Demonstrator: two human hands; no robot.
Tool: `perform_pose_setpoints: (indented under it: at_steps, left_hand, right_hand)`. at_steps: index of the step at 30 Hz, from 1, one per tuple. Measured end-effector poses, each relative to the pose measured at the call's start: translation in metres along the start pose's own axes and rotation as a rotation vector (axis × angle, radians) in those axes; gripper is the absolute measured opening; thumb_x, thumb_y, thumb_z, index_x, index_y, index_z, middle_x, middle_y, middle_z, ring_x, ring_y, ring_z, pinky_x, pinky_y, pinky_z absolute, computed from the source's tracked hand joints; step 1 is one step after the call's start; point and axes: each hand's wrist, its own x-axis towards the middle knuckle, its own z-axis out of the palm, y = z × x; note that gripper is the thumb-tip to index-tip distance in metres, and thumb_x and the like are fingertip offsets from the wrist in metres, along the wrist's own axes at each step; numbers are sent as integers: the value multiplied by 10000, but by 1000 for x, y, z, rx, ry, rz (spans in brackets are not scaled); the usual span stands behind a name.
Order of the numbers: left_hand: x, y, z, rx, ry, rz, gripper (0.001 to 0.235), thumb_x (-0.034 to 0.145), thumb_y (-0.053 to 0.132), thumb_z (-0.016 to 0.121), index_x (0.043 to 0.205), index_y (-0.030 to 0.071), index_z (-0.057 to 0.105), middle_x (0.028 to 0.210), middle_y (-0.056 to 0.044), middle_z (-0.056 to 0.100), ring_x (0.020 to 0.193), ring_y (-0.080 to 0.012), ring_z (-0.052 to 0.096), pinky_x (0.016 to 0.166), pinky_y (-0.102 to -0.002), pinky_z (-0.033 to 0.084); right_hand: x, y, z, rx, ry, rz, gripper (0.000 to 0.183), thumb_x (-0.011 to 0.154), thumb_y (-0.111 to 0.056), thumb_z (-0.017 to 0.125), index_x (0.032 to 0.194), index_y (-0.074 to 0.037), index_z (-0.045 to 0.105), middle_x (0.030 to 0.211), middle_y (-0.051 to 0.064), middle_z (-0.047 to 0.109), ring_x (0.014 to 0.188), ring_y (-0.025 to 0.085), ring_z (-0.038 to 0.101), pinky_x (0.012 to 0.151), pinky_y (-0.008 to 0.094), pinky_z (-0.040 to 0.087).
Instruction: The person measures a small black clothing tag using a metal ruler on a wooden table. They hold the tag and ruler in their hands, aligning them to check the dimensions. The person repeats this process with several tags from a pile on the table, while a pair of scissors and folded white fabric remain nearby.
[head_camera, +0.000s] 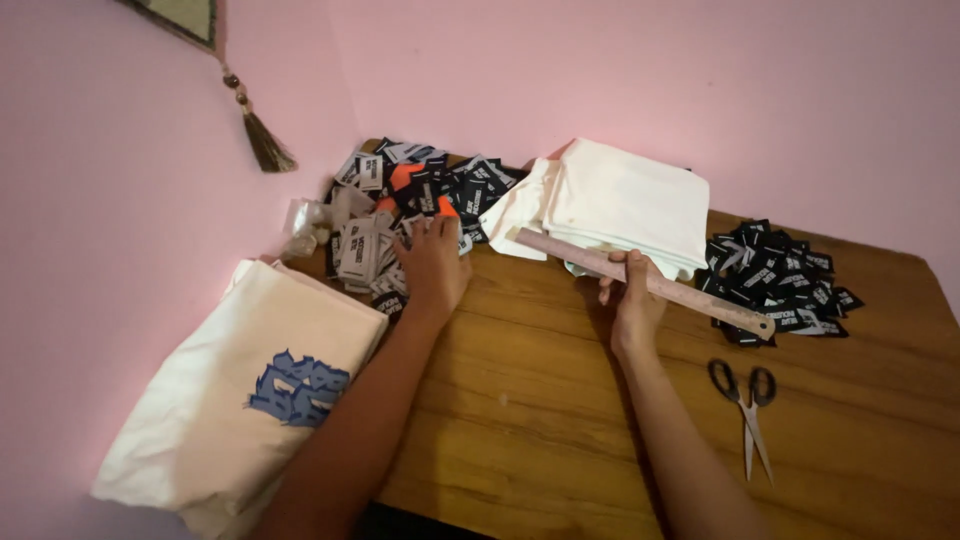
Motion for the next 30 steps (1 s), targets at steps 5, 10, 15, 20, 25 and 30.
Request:
perform_pose_setpoints:
  at_steps: [5,10,15,20,25,30]
  left_hand:
    - [0,-18,32,-186,127,-35,387,889,116,612,1272,170,636,1232,-67,680,1262,-310,581,1091,-650,354]
    - [0,-14,7,-447,106,-212,454,927,57,541,1372,-28,566,1248,-228,675,1222,-373,630,1178,-533,323]
    - [4,-19,18,-693,422,-221,595,868,1,540,1459,-31,472,1420,-316,497,1374,-537,408,1177,-684,206]
    - [-10,10,-29,-245,520,-80,835,784,-3,761,1538,189,454,1587,-180,385,1505,-505,187,1094,-795,0]
    - [11,6,-6,-131,647,197,680,732,76,741,1352,319,602,1579,-110,437,1488,-452,293,1043,-776,120]
    - [74,-8,32,-265,444,359,74,770,164,666,816,175,723,998,-25,749,1222,-345,623,1047,-583,397]
  right_hand:
    - [-2,-2,-2,-4,-14,9,342,1089,-356,572,981,-60,706,602,112,605,449,173,548,455,277,448]
    - [-3,-2,-3,-9,-24,18,331,1083,-350,583,985,-63,717,604,118,606,460,177,548,465,286,451]
    - [-6,-10,-1,15,-7,43,297,1062,-322,599,956,-73,723,591,108,608,462,154,552,465,262,473]
    - [-10,-19,-2,-21,-33,22,306,1066,-339,586,954,-83,708,589,104,597,452,154,555,454,255,457]
    - [14,8,-13,24,9,30,313,1058,-333,609,929,-68,714,586,118,600,428,158,541,452,254,461]
    - [26,20,-24,78,21,97,445,1084,-408,584,783,-88,659,601,85,614,366,119,494,414,218,430]
